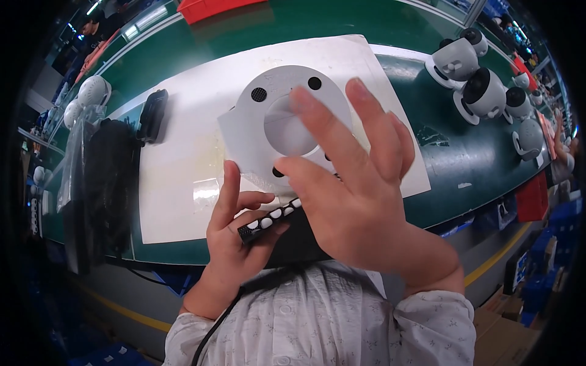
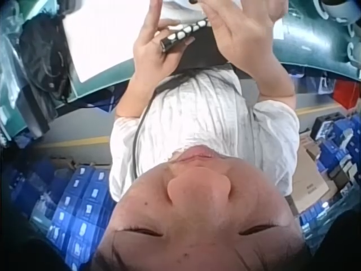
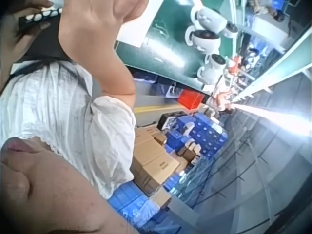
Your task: Manually assembling security camera units on a production line by applying adhesive pads and joining components.
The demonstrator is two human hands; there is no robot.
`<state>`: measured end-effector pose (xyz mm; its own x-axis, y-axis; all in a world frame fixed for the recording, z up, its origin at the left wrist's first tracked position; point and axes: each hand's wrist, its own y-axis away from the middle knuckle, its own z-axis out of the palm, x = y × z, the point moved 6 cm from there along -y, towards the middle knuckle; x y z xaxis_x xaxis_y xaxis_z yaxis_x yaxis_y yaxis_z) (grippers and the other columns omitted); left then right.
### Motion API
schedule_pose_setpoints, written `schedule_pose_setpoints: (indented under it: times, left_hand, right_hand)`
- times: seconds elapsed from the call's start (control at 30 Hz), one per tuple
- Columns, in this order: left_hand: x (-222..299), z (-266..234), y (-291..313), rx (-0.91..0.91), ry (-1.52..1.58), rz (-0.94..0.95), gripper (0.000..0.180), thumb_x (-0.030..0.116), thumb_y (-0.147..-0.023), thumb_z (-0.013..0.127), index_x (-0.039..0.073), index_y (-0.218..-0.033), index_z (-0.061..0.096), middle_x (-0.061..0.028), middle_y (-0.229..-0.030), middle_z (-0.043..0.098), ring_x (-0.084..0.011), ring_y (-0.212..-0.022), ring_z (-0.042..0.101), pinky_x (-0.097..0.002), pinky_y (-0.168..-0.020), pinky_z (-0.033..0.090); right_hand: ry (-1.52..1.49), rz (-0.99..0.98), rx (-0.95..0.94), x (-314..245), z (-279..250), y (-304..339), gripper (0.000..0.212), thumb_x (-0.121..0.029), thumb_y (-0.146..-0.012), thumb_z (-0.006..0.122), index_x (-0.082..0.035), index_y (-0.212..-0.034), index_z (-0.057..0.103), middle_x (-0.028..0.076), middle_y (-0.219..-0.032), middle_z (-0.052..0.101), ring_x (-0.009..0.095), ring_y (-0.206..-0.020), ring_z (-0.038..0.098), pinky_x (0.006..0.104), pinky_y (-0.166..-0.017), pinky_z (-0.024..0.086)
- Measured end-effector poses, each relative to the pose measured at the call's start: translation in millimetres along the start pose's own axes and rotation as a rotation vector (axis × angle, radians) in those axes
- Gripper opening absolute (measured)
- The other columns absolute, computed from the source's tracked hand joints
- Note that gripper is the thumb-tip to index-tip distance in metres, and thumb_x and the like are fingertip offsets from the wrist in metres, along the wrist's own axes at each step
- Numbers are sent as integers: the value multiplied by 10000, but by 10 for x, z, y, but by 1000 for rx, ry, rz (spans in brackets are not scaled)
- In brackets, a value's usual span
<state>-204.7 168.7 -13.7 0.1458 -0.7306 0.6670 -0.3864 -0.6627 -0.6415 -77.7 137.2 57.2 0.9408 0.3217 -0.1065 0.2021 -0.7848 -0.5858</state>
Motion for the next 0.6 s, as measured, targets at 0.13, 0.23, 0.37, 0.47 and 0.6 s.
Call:
schedule_pose_setpoints:
  times: [0.13, 0.23, 0.37, 0.47, 0.6]
  left_hand:
    - [-5, 14, 7, 1, 27, -1, 205, 45, -566, 718, -1, -698, 568, -216, -1281, 362, -214, -737, 602, -280, -600, 479]
    - [1, 15, 11, -2, 5, -12, 190, 53, -575, 716, 5, -697, 578, -214, -1282, 362, -211, -736, 604, -279, -595, 479]
    - [1, 1, 36, -4, -22, -18, 178, 63, -584, 713, 12, -700, 588, -212, -1279, 365, -212, -728, 606, -278, -592, 479]
    - [-3, 7, 27, -7, -5, -13, 176, 69, -587, 712, 17, -707, 594, -213, -1279, 365, -213, -720, 608, -278, -591, 479]
    - [9, 19, 33, -10, -7, -10, 176, 72, -587, 712, 24, -716, 601, -214, -1280, 363, -211, -727, 611, -277, -585, 476]
  right_hand:
    - [212, -140, 12, -39, -16, 97, 244, -23, -730, 540, -103, -942, 631, 157, -1280, 367, 379, -1230, 221, 436, -984, 207]
    - [335, -265, -19, -77, -2, 142, 296, -21, -718, 544, -108, -992, 614, 139, -1269, 384, 346, -1224, 257, 446, -986, 192]
    - [268, -197, -153, -4, -11, 86, 282, -66, -727, 539, -95, -1002, 599, 128, -1262, 392, 331, -1213, 297, 452, -982, 195]
    - [80, -96, -156, 159, -49, 10, 302, -76, -745, 525, -58, -1045, 553, 161, -1290, 338, 346, -1228, 269, 435, -986, 223]
    - [-300, -20, -38, 316, -1, -92, 595, -56, -679, 574, -37, -1226, 342, 198, -1345, 181, 314, -1257, 196, 403, -1008, 217]
